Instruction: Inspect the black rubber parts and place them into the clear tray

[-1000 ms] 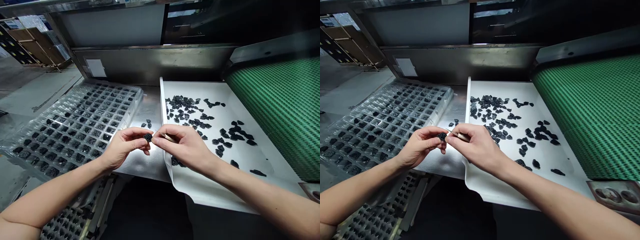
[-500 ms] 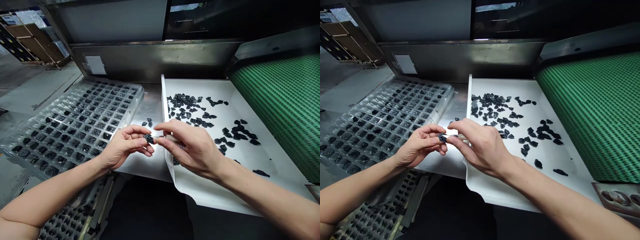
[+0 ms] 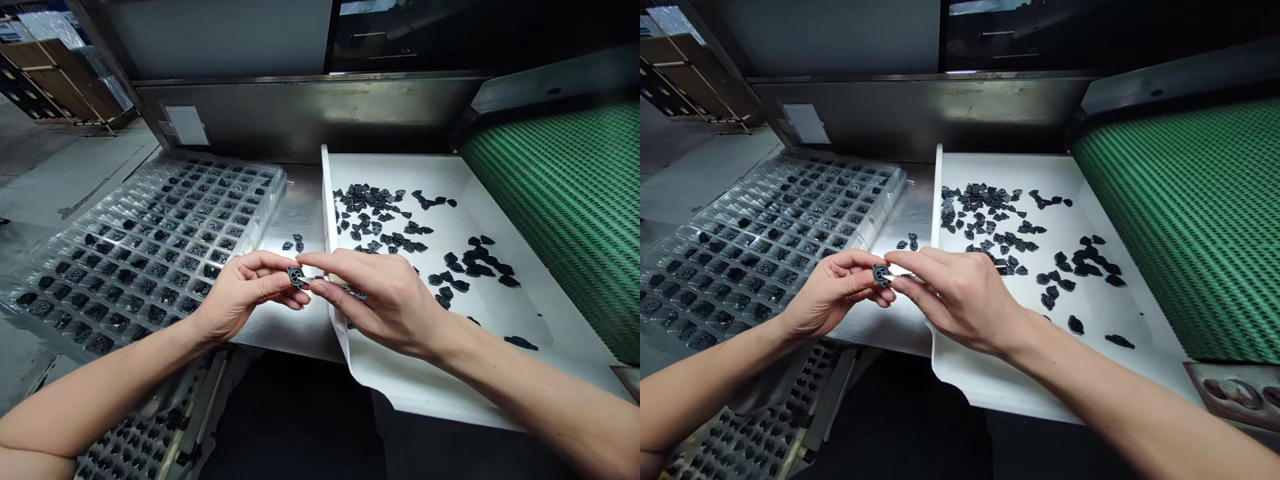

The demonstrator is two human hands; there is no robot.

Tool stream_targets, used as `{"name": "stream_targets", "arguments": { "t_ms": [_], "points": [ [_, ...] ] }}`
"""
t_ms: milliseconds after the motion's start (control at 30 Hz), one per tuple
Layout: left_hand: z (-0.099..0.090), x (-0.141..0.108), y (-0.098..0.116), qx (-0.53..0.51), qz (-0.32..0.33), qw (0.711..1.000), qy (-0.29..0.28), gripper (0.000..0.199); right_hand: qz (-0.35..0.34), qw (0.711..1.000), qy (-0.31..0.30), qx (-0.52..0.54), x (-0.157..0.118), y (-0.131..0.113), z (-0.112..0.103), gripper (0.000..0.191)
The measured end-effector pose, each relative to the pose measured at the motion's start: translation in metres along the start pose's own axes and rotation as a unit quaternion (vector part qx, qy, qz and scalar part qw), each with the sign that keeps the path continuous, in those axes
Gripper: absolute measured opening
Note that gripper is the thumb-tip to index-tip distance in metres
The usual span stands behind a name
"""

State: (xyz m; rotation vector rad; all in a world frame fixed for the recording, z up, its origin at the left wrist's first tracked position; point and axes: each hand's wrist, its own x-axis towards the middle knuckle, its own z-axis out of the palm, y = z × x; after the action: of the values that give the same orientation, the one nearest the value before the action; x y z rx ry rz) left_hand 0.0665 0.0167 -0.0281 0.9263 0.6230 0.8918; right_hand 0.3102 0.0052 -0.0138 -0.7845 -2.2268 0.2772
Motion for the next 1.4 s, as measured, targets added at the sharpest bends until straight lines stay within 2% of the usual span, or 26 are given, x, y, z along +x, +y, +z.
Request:
{"name": "stream_targets", "arguments": {
  "t_ms": [633,800,1000,1400],
  "points": [
    [-0.0021,-0.0004,-0.0005,0.01,0.004,1.0,-0.002,0.013,-0.003,1.0,0.001,-0.003,-0.0009,-0.0018,0.0002,0.03],
    [-0.0011,-0.0014,0.0003,0.022,-0.004,1.0,-0.013,0.011,0.009,1.0,0.001,-0.023,0.0004,-0.0005,-0.0008,0.022],
    [-0.0014,-0.0001,0.0012,0.009,-0.005,1.0,0.001,0.015,0.016,1.0,0.025,0.011,0.002,-0.0036,0.0002,0.026],
    [-0.0026,-0.0003,0.0016,0.011,-0.021,0.999,0.022,0.017,0.012,1.0,-0.008,0.009,0.0008,-0.003,0.0016,0.029]
  ]
}}
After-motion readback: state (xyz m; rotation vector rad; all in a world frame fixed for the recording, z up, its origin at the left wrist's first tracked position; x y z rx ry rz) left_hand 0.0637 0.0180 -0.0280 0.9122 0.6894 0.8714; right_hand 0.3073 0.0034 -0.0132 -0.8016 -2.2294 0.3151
